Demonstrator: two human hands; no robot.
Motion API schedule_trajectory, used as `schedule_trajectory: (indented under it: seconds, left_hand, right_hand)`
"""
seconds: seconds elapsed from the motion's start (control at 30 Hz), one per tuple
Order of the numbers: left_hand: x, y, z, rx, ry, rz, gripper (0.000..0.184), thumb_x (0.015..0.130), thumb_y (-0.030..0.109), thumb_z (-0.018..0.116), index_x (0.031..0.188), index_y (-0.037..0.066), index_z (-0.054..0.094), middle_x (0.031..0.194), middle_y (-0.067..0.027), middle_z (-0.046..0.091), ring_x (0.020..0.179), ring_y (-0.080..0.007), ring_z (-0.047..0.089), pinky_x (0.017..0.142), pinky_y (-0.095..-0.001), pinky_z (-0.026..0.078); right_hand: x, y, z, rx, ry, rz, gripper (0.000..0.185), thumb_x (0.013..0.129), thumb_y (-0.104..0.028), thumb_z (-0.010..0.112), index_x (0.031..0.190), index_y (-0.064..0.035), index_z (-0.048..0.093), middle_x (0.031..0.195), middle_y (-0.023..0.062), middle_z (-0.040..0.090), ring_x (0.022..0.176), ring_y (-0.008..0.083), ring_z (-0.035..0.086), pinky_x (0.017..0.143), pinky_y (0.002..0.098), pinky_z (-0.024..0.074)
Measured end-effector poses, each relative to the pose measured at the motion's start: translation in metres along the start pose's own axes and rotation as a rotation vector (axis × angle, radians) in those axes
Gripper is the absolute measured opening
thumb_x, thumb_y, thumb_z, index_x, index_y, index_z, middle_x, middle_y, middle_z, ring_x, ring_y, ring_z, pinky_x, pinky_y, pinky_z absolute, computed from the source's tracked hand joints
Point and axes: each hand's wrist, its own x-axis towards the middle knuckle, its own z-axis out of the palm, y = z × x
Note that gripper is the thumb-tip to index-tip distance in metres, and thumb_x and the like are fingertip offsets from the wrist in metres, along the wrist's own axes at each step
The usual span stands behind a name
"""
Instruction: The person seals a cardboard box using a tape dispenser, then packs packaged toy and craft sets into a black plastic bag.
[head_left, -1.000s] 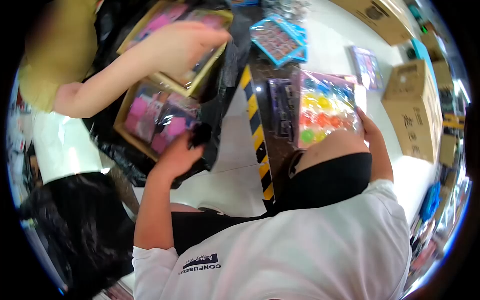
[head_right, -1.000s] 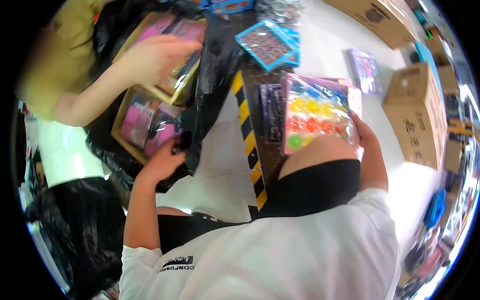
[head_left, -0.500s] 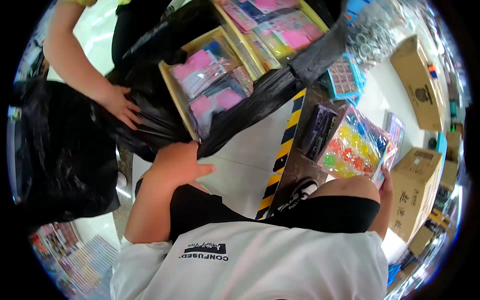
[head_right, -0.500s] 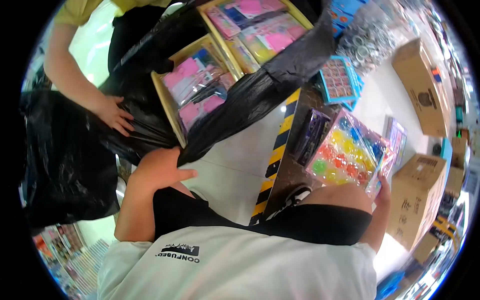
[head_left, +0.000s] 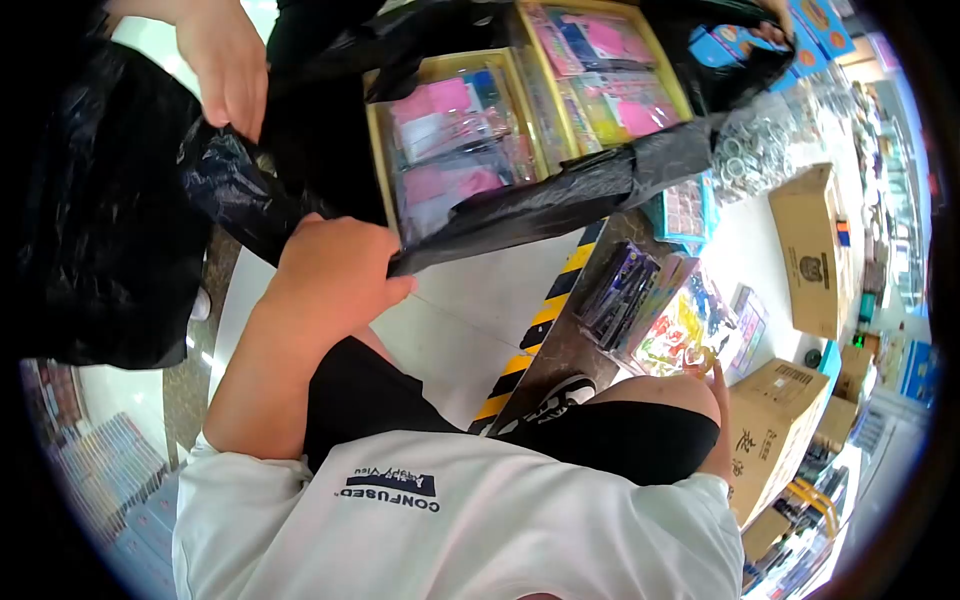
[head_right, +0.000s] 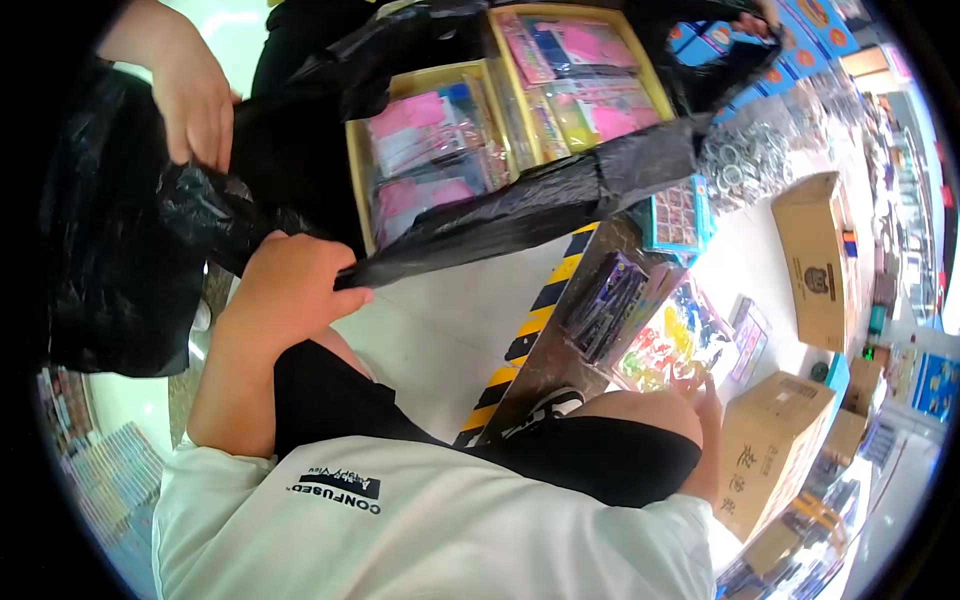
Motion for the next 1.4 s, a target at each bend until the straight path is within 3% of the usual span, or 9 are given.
schedule_trajectory:
  seconds: [0.27, 0.37, 0.47, 0.5, 0.63, 0.8, 0.93, 1.1, 1.4]
  left_hand:
    - [-0.032, -0.014, -0.035, 0.229, 0.366, 0.026, 0.024, 0.069, 0.018, 0.082, 0.085, 0.006, 0.069, 0.081, -0.0103, 0.067, 0.089, -0.0312, 0.065, 0.094, -0.0416, 0.046]
    - [-0.014, -0.035, -0.044, 0.259, 1.017, 0.191, 0.024, 0.065, 0.01, 0.08, 0.083, 0.007, 0.064, 0.083, -0.0074, 0.063, 0.092, -0.0289, 0.064, 0.1, -0.0427, 0.044]
    - [-0.006, -0.041, -0.041, 0.142, 0.933, 0.249, 0.024, 0.065, 0.009, 0.079, 0.081, 0.007, 0.061, 0.081, -0.0053, 0.059, 0.093, -0.0267, 0.063, 0.103, -0.044, 0.042]
    - [-0.005, -0.04, -0.039, 0.116, 0.898, 0.287, 0.024, 0.065, 0.01, 0.079, 0.081, 0.007, 0.061, 0.081, -0.005, 0.059, 0.093, -0.0263, 0.062, 0.103, -0.0441, 0.041]
    - [-0.014, -0.036, -0.032, 0.006, 0.782, 0.423, 0.027, 0.061, 0.012, 0.082, 0.078, 0.008, 0.061, 0.08, -0.0042, 0.059, 0.091, -0.0247, 0.062, 0.104, -0.045, 0.04]
    - [-0.026, -0.037, -0.036, -0.065, 0.747, 0.583, 0.032, 0.055, 0.016, 0.083, 0.074, 0.009, 0.059, 0.074, -0.0042, 0.057, 0.076, -0.0254, 0.06, 0.087, -0.039, 0.048]
    - [-0.037, -0.042, -0.04, -0.079, 0.694, 0.667, 0.031, 0.058, 0.019, 0.083, 0.073, 0.01, 0.058, 0.07, -0.003, 0.056, 0.068, -0.0242, 0.058, 0.076, -0.0358, 0.049]
    - [-0.045, -0.045, -0.031, -0.071, 0.897, 0.705, 0.03, 0.06, 0.021, 0.083, 0.073, 0.011, 0.058, 0.073, -0.0008, 0.058, 0.072, -0.0213, 0.06, 0.081, -0.035, 0.05]
    - [-0.041, -0.045, -0.029, -0.023, 1.045, 0.743, 0.02, 0.065, 0.02, 0.077, 0.078, 0.011, 0.063, 0.078, 0.0005, 0.058, 0.079, -0.0188, 0.061, 0.087, -0.0376, 0.049]
  right_hand:
    - [-0.087, -0.067, 0.028, -0.228, 0.126, -0.222, 0.049, 0.093, -0.028, 0.073, 0.13, 0.0021, 0.062, 0.099, 0.0088, 0.068, 0.084, 0.0167, 0.063, 0.074, 0.0325, 0.0508]
    - [-0.153, -0.136, 0.033, -0.025, 0.122, -0.585, 0.064, 0.088, -0.023, 0.077, 0.138, 0.0084, 0.053, 0.124, 0.0159, 0.064, 0.112, 0.0246, 0.06, 0.098, 0.0406, 0.0477]
    - [-0.308, -0.252, 0.091, -0.762, 0.52, -0.682, 0.07, 0.082, -0.022, 0.079, 0.141, 0.0036, 0.051, 0.122, 0.0183, 0.065, 0.113, 0.0264, 0.06, 0.102, 0.0411, 0.0451]
    - [-0.326, -0.268, 0.092, -0.67, 0.444, -1.091, 0.06, 0.085, -0.019, 0.08, 0.135, 0.0068, 0.055, 0.124, 0.0167, 0.065, 0.113, 0.0207, 0.06, 0.099, 0.0355, 0.0475]
    - [-0.477, -0.321, 0.119, -0.684, 0.964, -1.184, 0.072, 0.091, -0.031, 0.076, 0.146, 0.0057, 0.049, 0.141, 0.0217, 0.058, 0.127, 0.0308, 0.057, 0.109, 0.0396, 0.0436]
    - [-0.455, -0.438, -0.109, -0.134, 0.323, -1.522, 0.061, 0.099, -0.043, 0.062, 0.146, -0.0045, 0.054, 0.149, 0.013, 0.055, 0.141, 0.0266, 0.045, 0.113, 0.0452, 0.0421]
    - [-0.572, -0.408, 0.252, 0.419, 0.16, -1.417, 0.053, 0.093, -0.026, 0.068, 0.14, -0.0027, 0.059, 0.139, 0.0143, 0.059, 0.124, 0.0247, 0.059, 0.106, 0.0373, 0.0459]
    - [-0.581, -0.414, 0.363, -0.556, 0.036, -1.703, 0.065, 0.084, -0.02, 0.077, 0.14, 0.0006, 0.053, 0.117, 0.013, 0.068, 0.104, 0.0186, 0.066, 0.094, 0.0339, 0.0518]
    - [-0.543, -0.422, 0.492, -0.859, -0.492, -1.545, 0.047, 0.077, -0.027, 0.08, 0.11, 0.0024, 0.064, 0.102, 0.0176, 0.069, 0.088, 0.0265, 0.069, 0.08, 0.0358, 0.054]
